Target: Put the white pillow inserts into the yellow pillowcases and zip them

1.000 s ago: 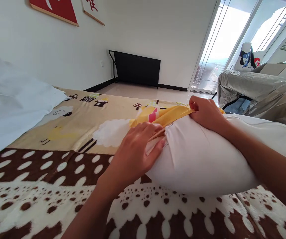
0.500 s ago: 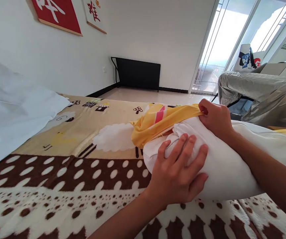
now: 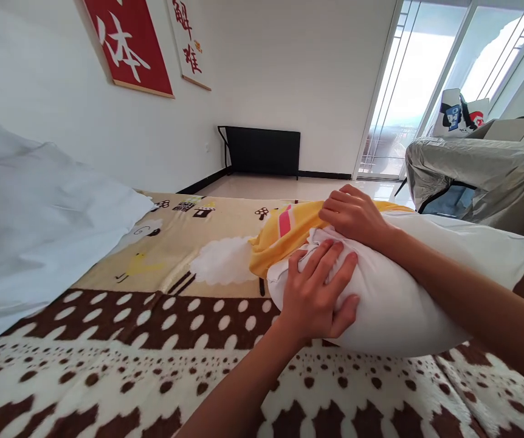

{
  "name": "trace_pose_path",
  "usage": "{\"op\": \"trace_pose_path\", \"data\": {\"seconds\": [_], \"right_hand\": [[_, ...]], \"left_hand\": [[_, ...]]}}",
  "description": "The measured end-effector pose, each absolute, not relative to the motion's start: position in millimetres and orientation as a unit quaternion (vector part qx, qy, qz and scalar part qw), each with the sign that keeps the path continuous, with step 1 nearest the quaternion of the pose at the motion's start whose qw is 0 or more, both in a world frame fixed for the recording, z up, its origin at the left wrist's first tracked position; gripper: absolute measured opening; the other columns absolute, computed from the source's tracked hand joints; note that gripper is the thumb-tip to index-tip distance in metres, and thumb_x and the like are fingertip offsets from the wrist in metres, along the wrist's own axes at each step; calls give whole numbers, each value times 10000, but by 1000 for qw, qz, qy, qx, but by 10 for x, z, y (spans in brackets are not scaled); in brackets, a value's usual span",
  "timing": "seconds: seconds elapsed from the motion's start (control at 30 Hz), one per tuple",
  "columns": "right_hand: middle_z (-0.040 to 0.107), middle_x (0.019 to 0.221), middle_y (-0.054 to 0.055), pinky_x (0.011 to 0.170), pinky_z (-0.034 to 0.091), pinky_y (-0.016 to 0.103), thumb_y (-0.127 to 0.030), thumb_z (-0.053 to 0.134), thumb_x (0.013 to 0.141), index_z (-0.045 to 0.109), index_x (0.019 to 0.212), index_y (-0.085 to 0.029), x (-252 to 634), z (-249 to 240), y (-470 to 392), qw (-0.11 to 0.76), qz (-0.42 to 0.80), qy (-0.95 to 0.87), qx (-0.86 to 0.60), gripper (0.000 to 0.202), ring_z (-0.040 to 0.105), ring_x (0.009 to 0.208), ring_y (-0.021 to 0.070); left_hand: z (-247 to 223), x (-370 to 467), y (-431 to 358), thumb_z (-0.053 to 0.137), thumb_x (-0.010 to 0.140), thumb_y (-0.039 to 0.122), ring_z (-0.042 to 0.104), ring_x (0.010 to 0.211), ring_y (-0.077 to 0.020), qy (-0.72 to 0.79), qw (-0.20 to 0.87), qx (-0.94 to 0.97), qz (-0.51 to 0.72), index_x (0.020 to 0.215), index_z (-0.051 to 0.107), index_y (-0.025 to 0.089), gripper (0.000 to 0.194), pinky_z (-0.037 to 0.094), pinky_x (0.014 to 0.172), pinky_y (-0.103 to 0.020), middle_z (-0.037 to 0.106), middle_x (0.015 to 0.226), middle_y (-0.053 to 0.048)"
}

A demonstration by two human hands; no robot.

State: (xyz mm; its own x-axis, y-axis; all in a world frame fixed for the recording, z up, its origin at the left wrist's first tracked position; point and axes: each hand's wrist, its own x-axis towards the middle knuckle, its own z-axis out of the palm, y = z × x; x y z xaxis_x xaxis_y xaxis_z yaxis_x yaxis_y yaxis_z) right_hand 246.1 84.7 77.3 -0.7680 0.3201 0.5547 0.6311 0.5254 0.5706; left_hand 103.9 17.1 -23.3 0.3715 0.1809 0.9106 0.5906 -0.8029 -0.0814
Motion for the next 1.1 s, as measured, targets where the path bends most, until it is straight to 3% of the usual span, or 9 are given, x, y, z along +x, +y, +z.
{"op": "trace_pose_path", "data": {"seconds": [0.23, 0.4, 0.5, 0.6, 0.73, 0.8, 0.9, 1.0, 1.1], "right_hand": [[493, 571, -21, 565, 252, 265, -34, 426, 520, 512, 556, -177, 2511, 940, 585, 216, -110, -853, -462, 171, 362, 568, 112], [460, 559, -34, 564, 284, 256, -188, 461, 628, 476, 591, -191, 2612, 1063, 342, 219, 25, -836, -502, 40, 375, 574, 116], [541, 688, -10, 609, 315, 268, -324, 490, 686, 496, 712, -196, 2761, 1028, 200, 209, 10, -835, -509, 130, 439, 645, 141], [572, 761, 14, 649, 333, 283, -328, 482, 693, 505, 798, -196, 2958, 919, 150, 236, -33, -816, -527, 171, 477, 699, 166], [588, 752, 16, 650, 344, 288, -311, 493, 681, 502, 771, -198, 3217, 787, 188, 295, -50, -777, -553, 145, 494, 684, 169], [595, 740, 5, 646, 350, 286, -306, 508, 680, 505, 767, -202, 3328, 756, 208, 313, -45, -769, -555, 136, 498, 665, 162], [598, 734, -6, 631, 356, 279, -299, 523, 685, 512, 773, -207, 3483, 738, 225, 332, -38, -766, -549, 128, 497, 646, 154], [579, 699, -15, 600, 355, 270, -303, 535, 695, 513, 755, -209, 3623, 723, 245, 353, -30, -763, -541, 114, 484, 619, 145], [573, 718, -13, 597, 367, 263, -304, 543, 709, 532, 769, -209, 3709, 698, 245, 367, -21, -770, -521, 113, 488, 633, 141]], "left_hand": [[-117, 1180, 167, 414, 820, 365, 541, 1152, -287, -206, 211, -814, -501, 1184, 551, 107, 467, 294, 936, -458, 623, 1176, -174], [-49, 1258, 244, 420, 828, 286, 547, 1145, -256, -137, 213, -822, -510, 1201, 520, 107, 425, 314, 949, -441, 638, 1164, -144], [-87, 1329, 327, 402, 805, 152, 580, 1072, -228, -71, 223, -812, -534, 1172, 501, 89, 385, 364, 940, -429, 664, 1075, -139], [-146, 1435, 365, 429, 760, 77, 565, 1051, -224, -25, 247, -760, -600, 1148, 466, 104, 391, 426, 917, -425, 638, 1042, -147], [-104, 1513, 277, 458, 777, 54, 557, 986, -218, -137, 239, -729, -627, 1131, 466, 145, 366, 460, 849, -388, 616, 1022, -130], [-32, 1467, 216, 492, 826, 144, 561, 987, -235, -222, 201, -765, -570, 1141, 478, 141, 315, 446, 850, -398, 623, 1051, -131], [76, 1288, 201, 444, 903, 335, 535, 1079, -244, -314, 51, -811, -491, 1201, 487, 166, 345, 404, 939, -425, 612, 1151, -107], [182, 1081, 303, 303, 955, 356, 416, 1265, -191, -300, -122, -857, -400, 1300, 450, 225, 397, 289, 1089, -395, 506, 1352, -45], [311, 986, 455, 370, 927, 408, 317, 1349, -189, -293, -204, -878, -318, 1385, 361, 230, 491, 223, 1136, -378, 377, 1468, -27]]}}
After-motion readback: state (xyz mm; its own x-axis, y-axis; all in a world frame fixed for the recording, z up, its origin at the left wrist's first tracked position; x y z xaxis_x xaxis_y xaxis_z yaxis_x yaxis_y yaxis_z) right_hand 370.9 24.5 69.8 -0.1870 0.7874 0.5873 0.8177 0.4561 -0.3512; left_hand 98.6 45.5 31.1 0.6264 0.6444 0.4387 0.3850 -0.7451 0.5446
